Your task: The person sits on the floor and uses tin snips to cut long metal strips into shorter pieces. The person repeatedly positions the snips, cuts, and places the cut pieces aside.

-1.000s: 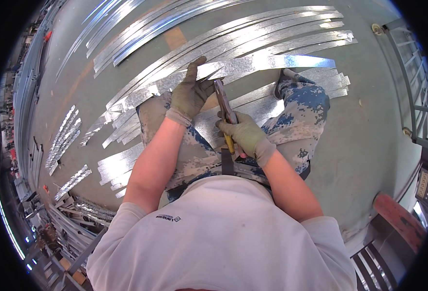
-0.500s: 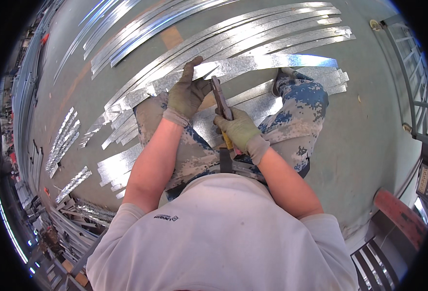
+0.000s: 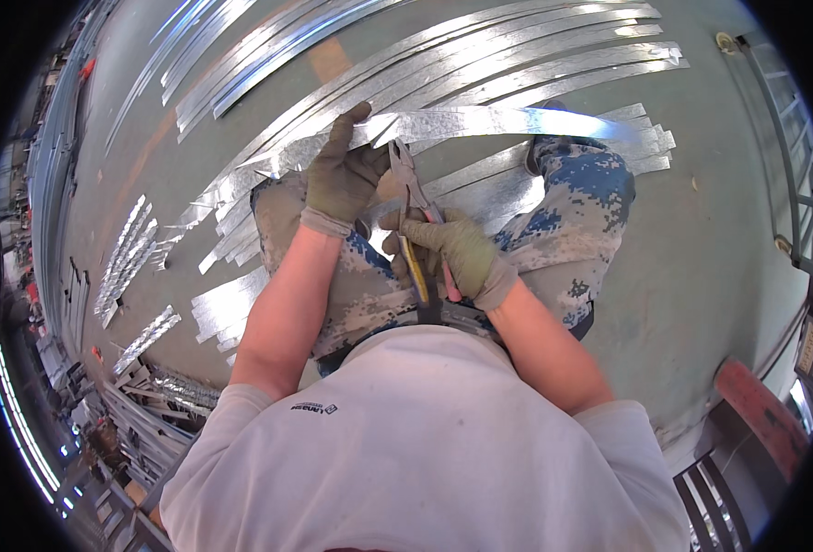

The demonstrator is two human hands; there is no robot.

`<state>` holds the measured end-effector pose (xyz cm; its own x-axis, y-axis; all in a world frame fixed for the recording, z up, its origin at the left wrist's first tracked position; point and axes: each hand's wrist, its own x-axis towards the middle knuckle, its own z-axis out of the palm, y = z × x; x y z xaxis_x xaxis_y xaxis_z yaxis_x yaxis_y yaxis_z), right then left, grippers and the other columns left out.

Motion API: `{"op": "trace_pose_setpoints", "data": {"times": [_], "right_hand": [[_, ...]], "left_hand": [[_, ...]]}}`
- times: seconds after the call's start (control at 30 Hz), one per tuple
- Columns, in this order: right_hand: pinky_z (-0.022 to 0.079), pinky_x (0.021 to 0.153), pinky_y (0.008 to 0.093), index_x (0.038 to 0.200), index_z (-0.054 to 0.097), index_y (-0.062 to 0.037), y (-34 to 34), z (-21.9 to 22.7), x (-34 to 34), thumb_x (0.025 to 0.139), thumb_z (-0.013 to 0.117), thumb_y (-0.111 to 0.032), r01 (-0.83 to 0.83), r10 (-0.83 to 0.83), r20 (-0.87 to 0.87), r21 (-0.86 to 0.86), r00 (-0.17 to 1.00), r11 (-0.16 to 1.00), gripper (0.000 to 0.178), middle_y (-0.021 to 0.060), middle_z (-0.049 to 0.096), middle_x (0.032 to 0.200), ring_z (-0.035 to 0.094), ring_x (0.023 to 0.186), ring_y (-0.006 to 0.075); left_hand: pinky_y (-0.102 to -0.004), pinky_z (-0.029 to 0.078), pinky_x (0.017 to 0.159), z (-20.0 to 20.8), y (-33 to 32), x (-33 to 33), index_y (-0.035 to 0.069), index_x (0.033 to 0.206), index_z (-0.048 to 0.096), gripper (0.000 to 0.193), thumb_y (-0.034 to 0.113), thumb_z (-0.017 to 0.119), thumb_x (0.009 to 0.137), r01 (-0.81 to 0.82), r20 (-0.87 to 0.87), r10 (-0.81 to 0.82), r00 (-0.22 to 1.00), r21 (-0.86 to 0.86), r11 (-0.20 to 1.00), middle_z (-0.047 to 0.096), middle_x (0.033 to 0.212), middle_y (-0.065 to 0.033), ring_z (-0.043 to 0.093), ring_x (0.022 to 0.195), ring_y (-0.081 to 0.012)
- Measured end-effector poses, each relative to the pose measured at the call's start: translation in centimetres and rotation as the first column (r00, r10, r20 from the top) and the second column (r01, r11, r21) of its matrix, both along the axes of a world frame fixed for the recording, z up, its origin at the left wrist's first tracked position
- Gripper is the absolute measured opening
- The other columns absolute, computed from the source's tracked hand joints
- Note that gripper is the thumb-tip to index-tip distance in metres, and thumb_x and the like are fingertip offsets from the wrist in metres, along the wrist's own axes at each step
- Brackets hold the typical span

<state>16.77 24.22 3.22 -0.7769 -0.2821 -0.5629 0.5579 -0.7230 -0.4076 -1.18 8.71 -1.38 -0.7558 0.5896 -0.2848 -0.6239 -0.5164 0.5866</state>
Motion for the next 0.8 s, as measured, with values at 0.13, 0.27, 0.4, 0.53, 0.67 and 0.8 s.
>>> {"op": "trace_pose_setpoints", "data": {"times": [0.13, 0.27, 0.4, 0.53, 0.67, 0.8], "right_hand": [[0.064, 0.075, 0.0391, 0.144, 0.066, 0.0013, -0.5, 0.0, 0.2, 0.110, 0.069, -0.024, 0.037, -0.052, -0.053, -0.254, 0.997, 0.966, 0.042, 0.0124, 0.078, 0.111, 0.078, 0.092, 0.0237], [0.065, 0.082, 0.0402, 0.146, 0.064, 0.0008, -0.3, 0.0, -0.5, 0.110, 0.070, -0.023, 0.011, -0.019, -0.047, -0.151, 0.999, 0.988, 0.044, 0.0124, 0.078, 0.116, 0.078, 0.095, 0.0240], [0.066, 0.086, 0.0418, 0.148, 0.063, -0.0006, -0.1, -0.4, -0.9, 0.110, 0.071, -0.022, -0.028, 0.022, -0.057, -0.101, 0.998, 0.995, 0.044, 0.0135, 0.079, 0.122, 0.079, 0.102, 0.0262], [0.066, 0.087, 0.0410, 0.149, 0.064, -0.0009, 0.1, -0.8, -0.6, 0.107, 0.076, -0.023, -0.078, 0.078, 0.003, 0.081, 0.997, 0.994, 0.048, 0.0143, 0.079, 0.127, 0.079, 0.106, 0.0266], [0.063, 0.081, 0.0381, 0.147, 0.065, -0.0020, 0.4, -2.5, 0.0, 0.104, 0.081, -0.023, -0.052, 0.041, 0.052, 0.244, 0.998, 0.968, 0.051, 0.0111, 0.078, 0.121, 0.078, 0.103, 0.0244], [0.061, 0.075, 0.0366, 0.144, 0.066, -0.0026, 1.9, -2.9, -0.4, 0.102, 0.082, -0.020, -0.027, -0.011, 0.089, 0.419, 0.996, 0.908, 0.048, 0.0082, 0.075, 0.113, 0.076, 0.098, 0.0211]], "left_hand": [[-0.0505, 0.064, 0.104, 1.1, 0.0, 0.4, 0.002, 0.154, 0.054, 0.046, 0.032, 0.056, 0.119, -0.036, 0.034, 0.035, 0.999, 0.029, 0.999, 0.075, 0.124, -0.0200, 0.079, 0.105, -0.0347], [-0.0508, 0.064, 0.103, 0.1, -0.1, -0.2, 0.005, 0.154, 0.055, 0.045, 0.033, 0.055, 0.119, -0.022, 0.001, 0.022, 1.000, 0.104, 0.994, 0.074, 0.127, -0.0232, 0.078, 0.111, -0.0365], [-0.0504, 0.065, 0.105, 0.0, -0.1, -0.4, 0.006, 0.154, 0.055, 0.047, 0.037, 0.055, 0.119, -0.041, 0.003, 0.040, 0.999, 0.091, 0.995, 0.074, 0.129, -0.0218, 0.077, 0.113, -0.0364], [-0.0529, 0.064, 0.107, -0.3, -0.6, -0.7, 0.007, 0.153, 0.056, 0.049, 0.041, 0.059, 0.117, -0.059, 0.049, 0.057, 0.997, 0.028, 0.998, 0.071, 0.134, -0.0223, 0.075, 0.117, -0.0376], [-0.0558, 0.064, 0.109, -1.1, -1.1, -1.4, 0.009, 0.151, 0.059, 0.049, 0.042, 0.061, 0.116, -0.075, 0.058, 0.073, 0.996, 0.023, 0.997, 0.072, 0.133, -0.0246, 0.073, 0.124, -0.0404], [-0.0568, 0.065, 0.108, -1.8, -0.9, -2.0, 0.010, 0.149, 0.061, 0.048, 0.043, 0.063, 0.114, -0.090, 0.049, 0.091, 0.995, -0.018, 0.996, 0.071, 0.134, -0.0236, 0.073, 0.124, -0.0400]]}}
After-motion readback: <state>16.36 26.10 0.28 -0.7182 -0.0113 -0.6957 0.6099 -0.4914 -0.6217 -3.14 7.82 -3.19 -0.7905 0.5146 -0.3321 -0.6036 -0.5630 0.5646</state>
